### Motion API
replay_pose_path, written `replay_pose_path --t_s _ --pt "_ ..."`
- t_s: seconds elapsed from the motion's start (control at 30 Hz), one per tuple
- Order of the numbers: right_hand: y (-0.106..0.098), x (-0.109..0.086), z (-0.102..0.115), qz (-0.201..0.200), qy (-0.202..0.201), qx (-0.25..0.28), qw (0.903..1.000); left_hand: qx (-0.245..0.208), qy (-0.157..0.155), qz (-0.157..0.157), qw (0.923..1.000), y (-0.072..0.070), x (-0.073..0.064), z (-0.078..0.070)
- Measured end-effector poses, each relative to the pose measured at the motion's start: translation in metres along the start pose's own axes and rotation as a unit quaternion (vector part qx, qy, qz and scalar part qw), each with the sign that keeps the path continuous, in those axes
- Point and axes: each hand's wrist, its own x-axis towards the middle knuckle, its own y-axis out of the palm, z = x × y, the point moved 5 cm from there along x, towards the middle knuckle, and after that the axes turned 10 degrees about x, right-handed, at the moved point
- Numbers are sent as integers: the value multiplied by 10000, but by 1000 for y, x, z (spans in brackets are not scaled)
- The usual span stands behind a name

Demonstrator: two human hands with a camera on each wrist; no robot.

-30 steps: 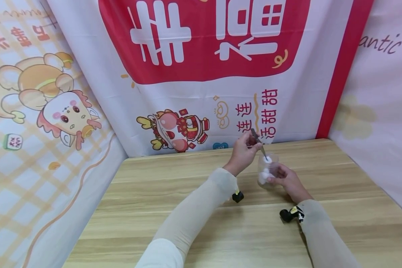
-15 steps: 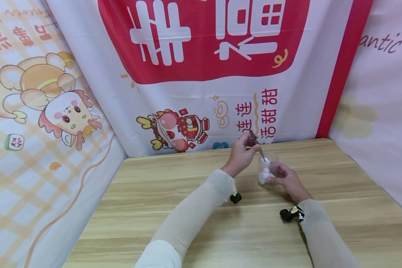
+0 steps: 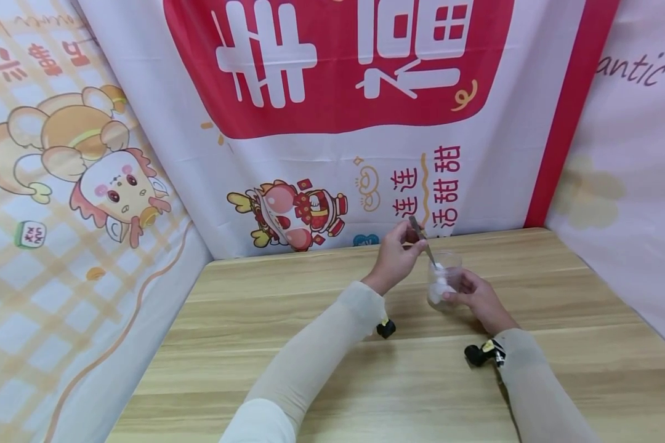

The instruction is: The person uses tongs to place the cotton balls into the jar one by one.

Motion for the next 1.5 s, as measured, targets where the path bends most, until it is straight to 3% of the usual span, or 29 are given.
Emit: replay_pose_path --t_s 0.3,0.57,1.0,1.3,1.5 --pt "-1 1 -1 -12 -9 90 10000 -42 125 -189 9997 -11 2 -3" --pt "-2 2 -4 -25 54 50 10000 -140 44 -253 9996 -17 3 -2" --pt "-2 2 -4 -22 34 -9 10000 -65 -69 -248 9996 -29 -9 4" --pt "-2 3 -2 -24 -111 50 9999 -48 -339 -348 9988 -39 -15 8" --pt "-1 2 -3 0 -11 3 10000 -51 -186 -374 9991 -47 -20 10"
